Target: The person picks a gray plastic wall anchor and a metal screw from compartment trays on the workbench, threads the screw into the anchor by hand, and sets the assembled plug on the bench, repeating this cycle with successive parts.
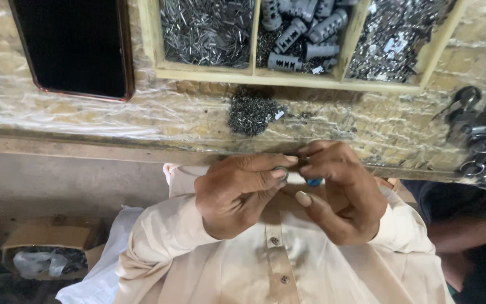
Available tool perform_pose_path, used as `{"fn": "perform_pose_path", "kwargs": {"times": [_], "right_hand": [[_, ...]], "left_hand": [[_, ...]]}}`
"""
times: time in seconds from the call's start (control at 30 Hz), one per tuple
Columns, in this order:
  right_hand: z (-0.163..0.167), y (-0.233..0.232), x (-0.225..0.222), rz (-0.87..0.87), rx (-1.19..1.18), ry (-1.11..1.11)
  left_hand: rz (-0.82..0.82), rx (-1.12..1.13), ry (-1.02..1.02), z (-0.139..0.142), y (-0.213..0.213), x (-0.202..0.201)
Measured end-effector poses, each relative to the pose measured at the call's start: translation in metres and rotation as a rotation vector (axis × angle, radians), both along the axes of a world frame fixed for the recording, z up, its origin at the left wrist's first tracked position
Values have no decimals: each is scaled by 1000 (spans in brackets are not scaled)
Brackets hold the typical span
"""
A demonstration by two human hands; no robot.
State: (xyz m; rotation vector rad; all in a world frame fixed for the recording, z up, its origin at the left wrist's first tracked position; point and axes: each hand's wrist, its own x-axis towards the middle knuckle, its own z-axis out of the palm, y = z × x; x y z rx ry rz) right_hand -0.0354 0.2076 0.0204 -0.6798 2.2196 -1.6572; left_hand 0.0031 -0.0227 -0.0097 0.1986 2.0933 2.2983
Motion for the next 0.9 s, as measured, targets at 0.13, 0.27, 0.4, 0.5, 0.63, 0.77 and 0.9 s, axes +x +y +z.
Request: {"fn": "perform_pose_path", "kwargs": {"times": [0.13,0.27,0.4,0.5,0.63,0.77,0.9], "right_hand": [[19,-10,-32,225,163,104],[15,0,-22,-30,170,-392],[-8,18,8,96,29,-201],[-19,15,22,65,-27,90],[-19,-4,28,-82,-87,-49],[-10,-8,19,-32,-71,16],[1,-14,-1,211,211,734]], "left_hand": [[-13,-16,74,-1,5,-4],[53,-60,112,3,6,-6],[-101,-168,190,2,-4,-10],[-178,-104,157,0,-4,-10],[-71,-23,105,0,2,-5],[-101,-140,236,0,1,-3],[-153,-173,213,6,-2,1]]}}
